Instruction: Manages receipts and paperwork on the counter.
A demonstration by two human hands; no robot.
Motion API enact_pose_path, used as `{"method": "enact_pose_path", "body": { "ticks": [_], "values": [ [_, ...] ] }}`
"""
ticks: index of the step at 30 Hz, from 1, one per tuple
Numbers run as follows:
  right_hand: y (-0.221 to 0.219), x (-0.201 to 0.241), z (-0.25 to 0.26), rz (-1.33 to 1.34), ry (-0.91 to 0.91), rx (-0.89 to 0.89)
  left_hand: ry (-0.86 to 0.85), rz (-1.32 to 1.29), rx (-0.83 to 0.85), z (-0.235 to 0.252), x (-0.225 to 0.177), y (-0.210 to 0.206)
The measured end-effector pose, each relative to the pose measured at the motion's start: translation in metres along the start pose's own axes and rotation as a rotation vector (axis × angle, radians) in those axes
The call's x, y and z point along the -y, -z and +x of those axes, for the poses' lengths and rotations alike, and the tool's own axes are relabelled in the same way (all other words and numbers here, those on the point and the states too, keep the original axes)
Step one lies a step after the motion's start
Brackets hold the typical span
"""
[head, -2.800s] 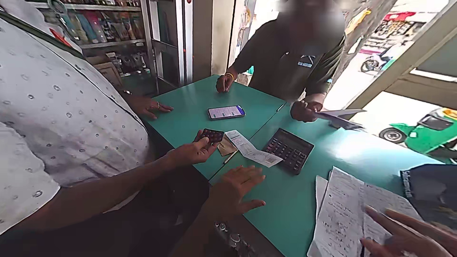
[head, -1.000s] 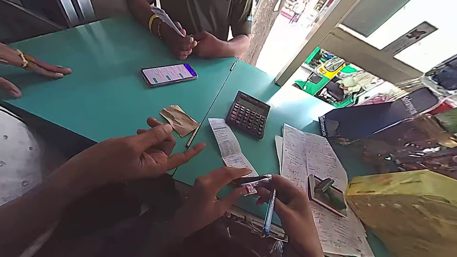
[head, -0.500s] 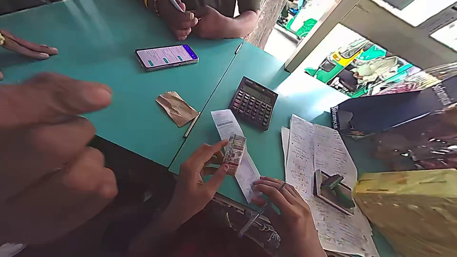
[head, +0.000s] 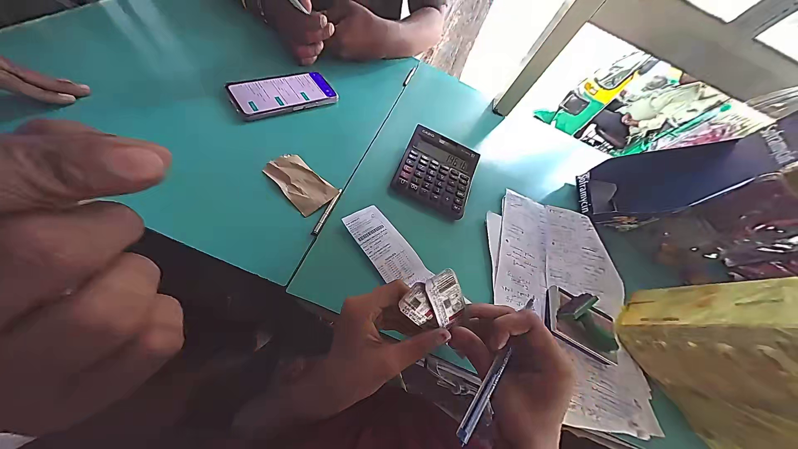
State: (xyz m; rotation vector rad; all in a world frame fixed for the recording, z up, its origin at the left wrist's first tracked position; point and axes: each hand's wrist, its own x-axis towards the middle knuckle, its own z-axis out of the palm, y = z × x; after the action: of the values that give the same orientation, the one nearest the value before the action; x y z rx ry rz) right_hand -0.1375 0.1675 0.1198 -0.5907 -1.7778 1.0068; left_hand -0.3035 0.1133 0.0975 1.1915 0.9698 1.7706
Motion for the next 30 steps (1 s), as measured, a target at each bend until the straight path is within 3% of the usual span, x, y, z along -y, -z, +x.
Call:
{"method": "enact_pose_path", "body": {
  "ticks": [5, 8, 12, 17, 24, 30],
  "values": [
    [0.011, 0.0, 0.001, -0.018, 0.004, 0.09, 0.033, 0.079, 0.067, 0.001, 0.002, 0.008],
    [0.015, -0.001, 0.001, -0.162, 0.073, 0.126, -0.066, 0.098, 0.073, 0.001, 0.003, 0.012],
    [0.03, -0.001, -0.001, -0.525, 0.114, 0.122, -0.236, 0.232, -0.091, -0.002, 0.006, 0.019],
    [0.032, -0.008, -0.012, -0.706, 0.105, 0.216, -0.2, 0.409, -0.2, 0.0, 0.006, 0.026],
    [0.022, -0.016, -0.026, -0.729, 0.084, 0.144, -0.231, 0.759, -0.078, 0.01, 0.009, 0.019],
    [0.022, -0.021, -0.033, -0.626, 0.007, 0.097, -0.179, 0.894, 0.083, 0.019, 0.014, 0.01]
  ]
}}
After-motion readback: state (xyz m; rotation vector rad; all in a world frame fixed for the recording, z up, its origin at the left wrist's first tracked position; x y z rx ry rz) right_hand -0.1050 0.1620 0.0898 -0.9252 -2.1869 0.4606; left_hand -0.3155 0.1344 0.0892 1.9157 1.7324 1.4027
